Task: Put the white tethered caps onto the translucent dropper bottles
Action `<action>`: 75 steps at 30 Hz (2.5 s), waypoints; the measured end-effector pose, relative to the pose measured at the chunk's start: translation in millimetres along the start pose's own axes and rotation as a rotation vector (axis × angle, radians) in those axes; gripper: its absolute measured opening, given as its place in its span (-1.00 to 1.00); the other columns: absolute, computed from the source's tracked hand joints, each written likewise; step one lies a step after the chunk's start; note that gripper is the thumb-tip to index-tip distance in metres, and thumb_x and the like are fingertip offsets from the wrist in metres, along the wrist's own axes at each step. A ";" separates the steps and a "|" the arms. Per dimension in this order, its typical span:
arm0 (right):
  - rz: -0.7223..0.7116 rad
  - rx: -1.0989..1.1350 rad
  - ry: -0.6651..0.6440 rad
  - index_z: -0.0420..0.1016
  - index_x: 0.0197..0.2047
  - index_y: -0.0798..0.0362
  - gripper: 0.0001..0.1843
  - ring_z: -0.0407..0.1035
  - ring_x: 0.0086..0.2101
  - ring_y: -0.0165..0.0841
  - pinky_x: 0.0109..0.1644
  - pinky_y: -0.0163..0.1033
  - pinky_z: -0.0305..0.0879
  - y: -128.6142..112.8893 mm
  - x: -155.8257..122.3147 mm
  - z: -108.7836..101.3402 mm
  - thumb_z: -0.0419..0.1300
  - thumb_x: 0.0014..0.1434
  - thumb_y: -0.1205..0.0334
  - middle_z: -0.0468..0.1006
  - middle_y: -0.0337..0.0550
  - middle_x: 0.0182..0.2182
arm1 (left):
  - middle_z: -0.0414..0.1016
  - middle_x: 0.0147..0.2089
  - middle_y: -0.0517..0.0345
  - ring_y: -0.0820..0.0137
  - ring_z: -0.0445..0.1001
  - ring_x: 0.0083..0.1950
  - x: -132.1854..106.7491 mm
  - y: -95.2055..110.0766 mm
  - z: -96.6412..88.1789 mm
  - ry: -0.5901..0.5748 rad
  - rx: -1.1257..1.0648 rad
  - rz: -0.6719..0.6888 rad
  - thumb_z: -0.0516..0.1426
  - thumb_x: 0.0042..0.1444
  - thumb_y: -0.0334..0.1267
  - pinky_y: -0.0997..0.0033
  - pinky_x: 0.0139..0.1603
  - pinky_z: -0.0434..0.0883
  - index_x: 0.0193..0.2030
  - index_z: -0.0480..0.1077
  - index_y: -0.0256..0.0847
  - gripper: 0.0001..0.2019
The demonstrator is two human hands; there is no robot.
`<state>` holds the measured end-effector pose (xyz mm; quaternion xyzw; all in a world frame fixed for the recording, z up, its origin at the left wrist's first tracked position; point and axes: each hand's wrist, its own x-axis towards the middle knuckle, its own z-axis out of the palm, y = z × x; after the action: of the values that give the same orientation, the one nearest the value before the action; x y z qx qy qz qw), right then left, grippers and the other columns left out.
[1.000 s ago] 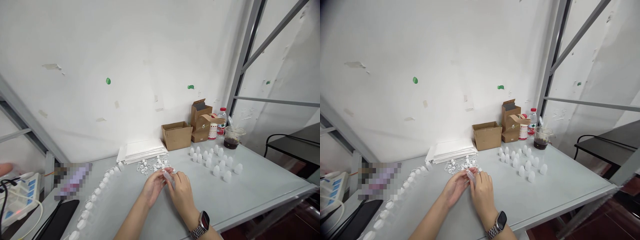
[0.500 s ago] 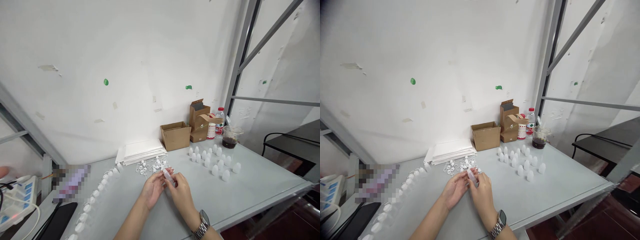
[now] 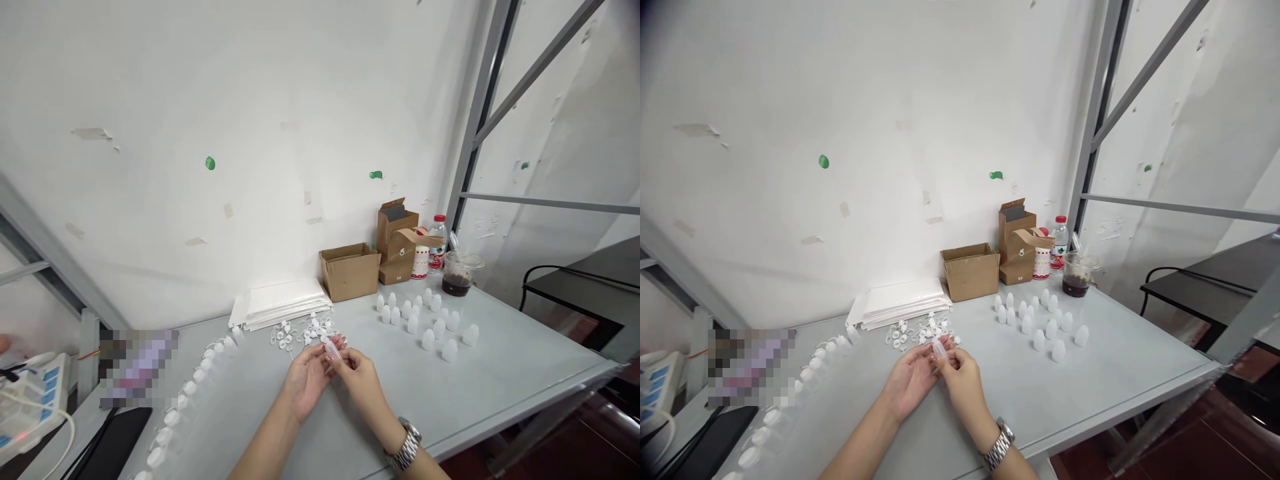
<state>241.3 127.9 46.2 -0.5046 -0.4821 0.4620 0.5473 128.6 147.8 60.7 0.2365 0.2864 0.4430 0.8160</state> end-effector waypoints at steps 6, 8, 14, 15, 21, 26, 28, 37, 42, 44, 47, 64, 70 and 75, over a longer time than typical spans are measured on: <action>0.055 0.123 -0.060 0.37 -0.69 0.11 -0.55 0.11 -0.62 -0.47 -0.51 -0.33 0.05 -4.4 1.8 -1.7 0.26 -0.20 -0.14 0.31 -0.29 -0.73 | 0.47 -0.04 -0.08 0.24 0.35 0.05 0.7 -0.8 -1.1 -0.026 0.009 0.023 0.03 -0.02 -0.33 0.35 0.00 0.23 -0.13 0.43 -0.35 -0.69; 0.075 0.176 -0.087 0.36 -0.70 0.11 -0.56 0.08 -0.64 -0.50 -0.51 -0.34 0.03 -4.8 2.0 -2.6 0.27 -0.19 -0.11 0.31 -0.29 -0.73 | 0.46 -0.03 -0.09 0.23 0.37 0.02 1.6 -1.4 -2.6 -0.062 0.018 0.039 0.03 -0.01 -0.32 0.33 -0.02 0.24 -0.10 0.42 -0.34 -0.67; 0.130 0.364 -0.209 0.38 -0.69 0.12 -0.58 0.08 -0.62 -0.50 -0.47 -0.33 0.01 -6.7 1.4 -4.3 0.26 -0.15 -0.08 0.32 -0.27 -0.71 | 0.47 -0.04 -0.12 0.26 0.41 -0.05 2.7 -1.8 -4.1 -0.052 0.033 0.047 0.04 0.02 -0.31 0.33 -0.08 0.29 -0.13 0.44 -0.36 -0.71; 0.137 0.389 -0.235 0.38 -0.68 0.12 -0.58 0.08 -0.61 -0.50 -0.46 -0.33 0.01 -6.8 1.2 -4.2 0.25 -0.15 -0.09 0.32 -0.27 -0.70 | 0.47 -0.05 -0.12 0.26 0.41 -0.05 2.2 -1.3 -3.5 -0.040 0.035 0.050 0.04 0.02 -0.32 0.34 -0.08 0.30 -0.15 0.44 -0.36 -0.72; 0.096 0.316 -0.231 0.34 -0.67 0.11 -0.53 0.07 -0.61 -0.50 -0.47 -0.33 -0.01 -4.6 1.9 -2.4 0.23 -0.14 -0.16 0.28 -0.30 -0.69 | 0.51 -0.13 -0.07 0.29 0.39 -0.02 -2.7 4.8 1.3 0.009 0.075 0.084 0.08 0.03 -0.30 0.41 -0.11 0.31 -0.22 0.48 -0.33 -0.77; 0.090 0.355 -0.310 0.36 -0.65 0.11 -0.55 0.06 -0.60 -0.50 -0.46 -0.33 -0.03 -6.4 0.6 -2.9 0.22 -0.11 -0.14 0.28 -0.30 -0.68 | 0.51 -0.15 -0.02 0.30 0.40 -0.07 -3.6 5.2 -0.8 -0.002 0.191 0.169 0.17 -0.01 -0.21 0.44 -0.20 0.30 -0.27 0.49 -0.28 -0.79; 0.122 0.453 -0.377 0.41 -0.61 0.13 -0.56 0.04 -0.61 -0.50 -0.46 -0.33 -0.03 -7.6 -0.5 -3.7 0.23 -0.11 -0.14 0.27 -0.30 -0.68 | 0.50 -0.15 0.03 0.35 0.42 -0.11 -4.0 3.9 -1.6 -0.006 0.189 0.182 0.18 -0.02 -0.22 0.45 -0.17 0.30 -0.27 0.48 -0.25 -0.81; 0.165 0.582 -0.392 0.46 -0.59 0.15 -0.63 -0.01 -0.62 -0.52 -0.48 -0.34 -0.05 -10.1 -0.6 -6.9 0.26 -0.09 -0.03 0.19 -0.34 -0.71 | 0.53 -0.16 0.00 0.32 0.43 -0.15 -3.3 4.5 1.9 -0.025 0.378 0.240 0.15 0.00 -0.17 0.39 -0.11 0.29 -0.29 0.49 -0.27 -0.78; 0.119 0.461 -0.261 0.28 -0.71 0.10 -0.55 0.00 -0.61 -0.50 -0.48 -0.34 -0.05 -7.3 2.5 -6.9 0.21 -0.07 -0.08 0.16 -0.34 -0.72 | 0.47 -0.01 -0.08 0.18 0.36 0.04 -1.6 5.8 2.4 -0.019 0.505 0.266 0.12 0.03 -0.11 0.26 0.04 0.21 -0.17 0.48 -0.27 -0.69; 0.097 0.398 -0.204 0.24 -0.73 0.09 -0.52 0.02 -0.61 -0.49 -0.48 -0.33 -0.03 -5.4 3.6 -6.6 0.19 -0.08 -0.12 0.18 -0.33 -0.73 | 0.45 0.02 -0.09 0.19 0.36 0.05 -2.0 4.9 1.8 -0.039 0.431 0.248 0.09 0.05 -0.06 0.22 0.06 0.20 -0.10 0.44 -0.25 -0.63; 0.087 0.283 -0.148 0.31 -0.68 0.10 -0.53 0.10 -0.59 -0.46 -0.45 -0.32 0.04 -4.4 4.2 -5.5 0.20 -0.12 -0.16 0.27 -0.29 -0.69 | 0.50 -0.06 -0.11 0.19 0.39 0.03 -2.0 4.1 0.6 0.007 0.356 0.242 0.11 0.01 -0.03 0.20 0.07 0.20 -0.13 0.46 -0.27 -0.61; -0.188 -0.122 -0.113 0.51 -0.42 0.09 -0.72 0.27 -0.43 -0.36 -0.31 -0.31 0.20 3.1 -2.9 -1.3 0.12 0.05 0.05 0.41 -0.20 -0.51 | 0.48 -0.03 -0.08 0.24 0.36 0.05 -6.2 9.7 -2.2 0.028 0.209 0.164 0.19 -0.05 -0.12 0.34 -0.02 0.28 -0.15 0.46 -0.26 -0.66; -0.205 -0.183 -0.103 0.52 -0.38 0.09 -0.70 0.28 -0.43 -0.35 -0.31 -0.31 0.21 2.6 -3.2 -1.8 0.10 0.08 0.04 0.42 -0.20 -0.51 | 0.48 -0.08 -0.13 0.23 0.44 -0.12 -3.1 13.8 -3.3 0.067 0.394 0.252 0.17 -0.09 0.01 0.32 -0.15 0.32 -0.26 0.47 -0.31 -0.60; -0.187 -0.172 0.032 0.48 -0.44 0.10 -0.63 0.26 -0.47 -0.36 -0.37 -0.34 0.20 0.8 -2.9 -4.6 0.06 0.08 -0.03 0.41 -0.19 -0.54 | 0.43 -0.16 -0.05 0.29 0.43 -0.24 3.8 33.6 -28.8 0.704 0.923 0.584 0.08 -0.04 0.05 0.27 -0.14 0.31 -0.20 0.37 -0.26 -0.59</action>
<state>245.5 124.6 45.1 -0.5098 -0.5562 0.3579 0.5501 91.1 171.5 60.4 0.4714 0.6216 0.5291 0.3338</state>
